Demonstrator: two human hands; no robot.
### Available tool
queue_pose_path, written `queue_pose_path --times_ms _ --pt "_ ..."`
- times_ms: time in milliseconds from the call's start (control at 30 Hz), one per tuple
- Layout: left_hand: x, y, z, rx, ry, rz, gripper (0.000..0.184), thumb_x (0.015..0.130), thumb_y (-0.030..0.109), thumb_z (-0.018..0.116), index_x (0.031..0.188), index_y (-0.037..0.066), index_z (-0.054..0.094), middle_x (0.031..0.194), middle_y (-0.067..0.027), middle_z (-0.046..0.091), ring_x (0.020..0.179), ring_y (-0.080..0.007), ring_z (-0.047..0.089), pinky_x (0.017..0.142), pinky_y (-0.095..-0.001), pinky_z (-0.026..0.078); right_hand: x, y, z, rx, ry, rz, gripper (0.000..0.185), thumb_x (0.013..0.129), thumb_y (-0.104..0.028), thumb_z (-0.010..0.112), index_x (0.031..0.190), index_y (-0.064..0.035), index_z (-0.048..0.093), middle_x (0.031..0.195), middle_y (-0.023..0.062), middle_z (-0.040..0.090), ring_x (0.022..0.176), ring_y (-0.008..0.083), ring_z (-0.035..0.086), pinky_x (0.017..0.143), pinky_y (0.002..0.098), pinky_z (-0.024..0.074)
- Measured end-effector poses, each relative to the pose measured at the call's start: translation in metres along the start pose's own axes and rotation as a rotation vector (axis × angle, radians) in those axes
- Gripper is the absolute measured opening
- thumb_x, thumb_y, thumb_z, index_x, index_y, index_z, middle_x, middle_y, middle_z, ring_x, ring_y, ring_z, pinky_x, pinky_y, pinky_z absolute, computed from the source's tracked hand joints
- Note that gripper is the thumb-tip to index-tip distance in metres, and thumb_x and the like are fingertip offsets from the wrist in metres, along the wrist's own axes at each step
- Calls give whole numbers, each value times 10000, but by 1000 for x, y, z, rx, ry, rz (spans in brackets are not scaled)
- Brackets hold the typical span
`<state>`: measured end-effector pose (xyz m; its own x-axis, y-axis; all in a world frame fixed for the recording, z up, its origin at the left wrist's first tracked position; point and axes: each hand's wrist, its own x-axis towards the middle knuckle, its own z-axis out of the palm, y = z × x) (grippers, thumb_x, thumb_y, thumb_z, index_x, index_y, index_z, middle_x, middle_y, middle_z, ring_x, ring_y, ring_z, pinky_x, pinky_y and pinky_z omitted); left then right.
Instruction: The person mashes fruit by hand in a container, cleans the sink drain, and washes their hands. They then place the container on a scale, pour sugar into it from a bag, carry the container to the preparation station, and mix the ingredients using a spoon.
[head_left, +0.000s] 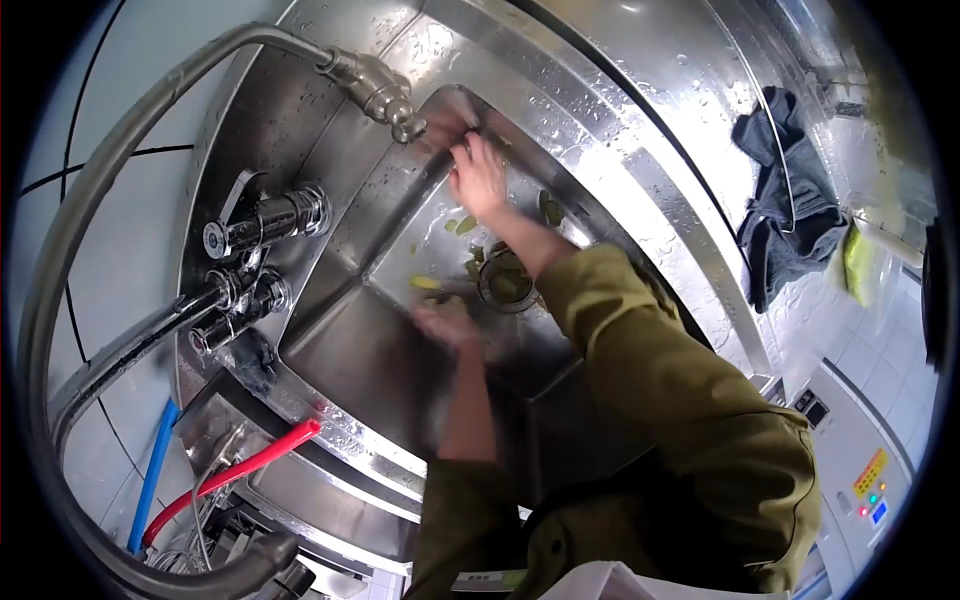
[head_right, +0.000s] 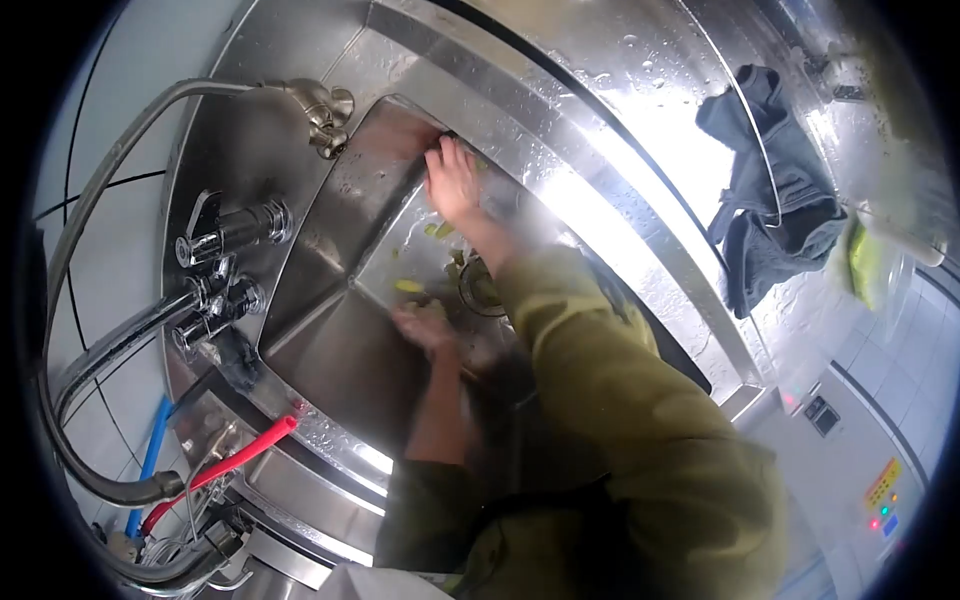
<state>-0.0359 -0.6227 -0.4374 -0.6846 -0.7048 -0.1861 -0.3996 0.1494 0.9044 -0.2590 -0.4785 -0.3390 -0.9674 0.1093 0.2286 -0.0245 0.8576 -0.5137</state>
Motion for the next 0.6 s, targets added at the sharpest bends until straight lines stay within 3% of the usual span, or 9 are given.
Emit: queue_pose_path --times_ms 33,100,200,300,333,400,433,533,600 --pt "18 6 -2 151 54 73 244 801 174 435 995 47 509 935 -71 546 836 -183 508 694 -269 421 1 2 5 -21 -86 -8 261 653 -142 572 894 -67 507 1031 133 438 949 287 439 779 395 375" --pt "39 67 7 324 57 -106 262 810 104 371 1021 11 495 940 -109 542 859 -207 514 703 -294 429 -3 8 11 -68 -256 -26 248 648 -157 581 871 -73 514 1001 106 443 939 261 437 773 380 373" --pt "38 112 30 18 -227 -198 162 784 57 430 920 31 515 873 -61 538 719 -174 513 625 -262 428 -54 12 17 25 -338 -296 234 653 -191 567 857 -81 530 939 76 451 897 233 440 753 358 375" --pt "25 48 51 440 -432 223 153 786 103 446 900 26 513 844 -63 535 727 -178 505 652 -271 422 -114 7 -8 138 -416 -319 253 637 -154 559 877 -77 537 927 78 453 909 239 439 766 369 373" --pt "17 46 53 381 -446 268 156 787 117 449 898 26 511 825 -65 532 729 -175 501 665 -275 418 -129 12 -11 164 -432 -319 264 629 -132 560 886 -74 536 934 84 453 911 249 438 773 380 372" --pt "3 44 53 268 -483 362 165 791 144 454 892 26 509 788 -69 526 734 -168 491 689 -282 412 -137 22 -33 162 -246 -176 262 617 -80 554 876 -57 520 986 110 454 921 278 437 780 402 363" --pt "5 38 54 368 -450 300 242 803 212 407 948 50 513 802 -96 517 757 -222 499 707 -311 407 -136 27 -45 158 -150 -104 263 611 -54 551 871 -49 512 1012 123 454 926 292 437 784 414 359" --pt "13 83 64 425 -353 305 262 827 240 397 977 46 491 817 -96 486 774 -220 484 707 -318 403 -112 45 -70 -64 -23 320 370 628 -60 549 991 -63 475 1072 156 427 922 323 433 777 430 366" --pt "22 123 67 475 -278 307 277 843 258 390 996 44 477 827 -95 465 785 -219 474 706 -324 401 -114 54 -63 -169 -43 182 423 637 -65 551 1046 -66 444 1083 148 418 922 314 433 761 432 372"
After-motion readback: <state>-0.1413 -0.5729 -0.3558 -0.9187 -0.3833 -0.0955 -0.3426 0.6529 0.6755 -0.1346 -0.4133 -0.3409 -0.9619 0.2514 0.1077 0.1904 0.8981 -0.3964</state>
